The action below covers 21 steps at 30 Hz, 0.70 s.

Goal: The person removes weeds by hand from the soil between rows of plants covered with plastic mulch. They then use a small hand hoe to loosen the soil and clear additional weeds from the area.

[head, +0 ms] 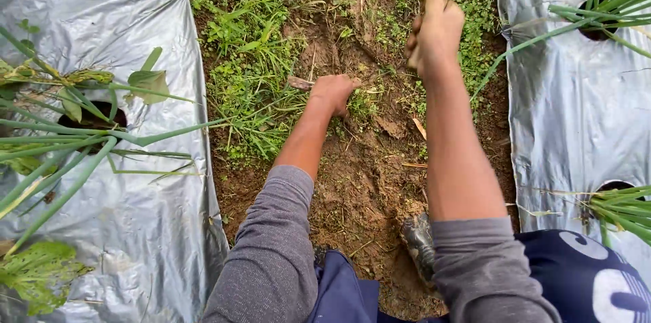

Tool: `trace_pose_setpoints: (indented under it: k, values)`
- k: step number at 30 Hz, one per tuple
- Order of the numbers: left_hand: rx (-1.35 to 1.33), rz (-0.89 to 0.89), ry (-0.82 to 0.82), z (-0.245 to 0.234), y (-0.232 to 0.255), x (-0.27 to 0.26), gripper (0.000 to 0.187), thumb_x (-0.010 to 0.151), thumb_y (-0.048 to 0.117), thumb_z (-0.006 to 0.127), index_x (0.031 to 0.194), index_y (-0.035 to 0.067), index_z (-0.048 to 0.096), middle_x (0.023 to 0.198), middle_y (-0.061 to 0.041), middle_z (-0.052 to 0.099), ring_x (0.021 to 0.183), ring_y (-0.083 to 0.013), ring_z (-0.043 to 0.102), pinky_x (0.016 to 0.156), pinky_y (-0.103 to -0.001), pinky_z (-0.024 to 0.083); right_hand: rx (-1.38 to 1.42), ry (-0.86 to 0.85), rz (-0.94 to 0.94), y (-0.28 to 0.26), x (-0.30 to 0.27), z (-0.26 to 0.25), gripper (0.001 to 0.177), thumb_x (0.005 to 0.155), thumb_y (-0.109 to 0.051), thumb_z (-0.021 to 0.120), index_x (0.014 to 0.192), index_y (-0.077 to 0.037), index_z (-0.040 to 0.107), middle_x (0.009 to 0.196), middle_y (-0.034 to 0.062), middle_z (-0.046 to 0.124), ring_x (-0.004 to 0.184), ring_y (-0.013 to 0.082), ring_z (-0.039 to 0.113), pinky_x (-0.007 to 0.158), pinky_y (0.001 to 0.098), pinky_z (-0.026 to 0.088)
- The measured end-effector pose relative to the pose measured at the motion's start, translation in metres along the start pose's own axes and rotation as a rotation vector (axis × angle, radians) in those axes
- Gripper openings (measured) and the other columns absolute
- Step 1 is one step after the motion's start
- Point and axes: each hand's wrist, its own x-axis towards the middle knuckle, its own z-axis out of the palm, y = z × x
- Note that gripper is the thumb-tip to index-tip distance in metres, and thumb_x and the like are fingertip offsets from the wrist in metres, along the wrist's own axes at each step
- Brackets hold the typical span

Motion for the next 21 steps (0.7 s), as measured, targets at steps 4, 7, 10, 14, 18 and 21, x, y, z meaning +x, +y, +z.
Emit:
trace_pose_setpoints:
  k: [4,7,10,14,18,21]
  values:
    - [-0.063,0.071,0.158,-0.016,0.010,-0.050,0.019,0.086,0.007,0.080,0.102,0.005,0.070,0.102,-0.009,0.066,0.089,-0.0254,0.066,0.090,-0.047,0.060,-0.034,0.006,0.003,0.096,-0.046,-0.032,0.033,0.110,-0.039,0.038,0.096,-0.013,0.051,0.060,-0.0093,0.043,0.037,0.0036,0.043,0.032,0.0192,0.040]
    - [-0.024,0.127,0.170,-0.001,0.017,-0.052,0.026,0.086,0.006,0.079,0.110,0.009,0.071,0.107,-0.006,0.068,0.099,-0.0228,0.067,0.097,-0.042,0.059,0.052,0.166,0.145,0.158,-0.045,-0.059,0.030,0.110,-0.039,0.040,0.103,-0.012,0.049,0.060,-0.0089,0.043,0.037,0.0055,0.042,0.032,0.0210,0.040]
    - [0.061,0.194,0.068,0.056,0.018,-0.018,0.052,0.081,0.002,0.079,0.129,0.015,0.066,0.122,-0.006,0.069,0.121,-0.0249,0.063,0.112,-0.045,0.051,0.093,0.293,0.193,0.189,-0.046,-0.075,0.027,0.111,-0.035,0.041,0.105,-0.010,0.048,0.063,-0.0077,0.045,0.038,0.0050,0.043,0.034,0.0195,0.040]
    - [0.238,0.303,0.093,0.089,0.022,-0.023,0.065,0.075,0.019,0.086,0.134,0.027,0.060,0.136,0.000,0.065,0.136,-0.0241,0.052,0.112,-0.045,0.046,0.129,0.326,0.187,0.218,-0.034,-0.081,0.027,0.109,-0.036,0.044,0.103,-0.010,0.046,0.061,-0.0043,0.046,0.037,0.0082,0.046,0.033,0.0227,0.040]
    - [0.300,0.282,0.190,0.062,0.032,-0.065,0.020,0.102,0.028,0.058,0.120,0.029,0.067,0.122,0.003,0.070,0.124,-0.0180,0.057,0.103,-0.038,0.047,0.258,0.342,0.124,0.222,-0.034,-0.062,0.029,0.111,-0.038,0.040,0.104,-0.010,0.048,0.061,-0.0032,0.051,0.037,0.0094,0.050,0.030,0.0212,0.042]
    - [0.319,0.223,0.125,0.066,0.034,-0.069,0.025,0.103,0.027,0.057,0.127,0.030,0.065,0.131,0.002,0.067,0.134,-0.0197,0.052,0.110,-0.041,0.042,0.166,0.283,0.224,0.228,-0.063,-0.035,0.028,0.113,-0.032,0.040,0.103,-0.008,0.048,0.061,-0.0038,0.051,0.037,0.0086,0.050,0.030,0.0213,0.043]
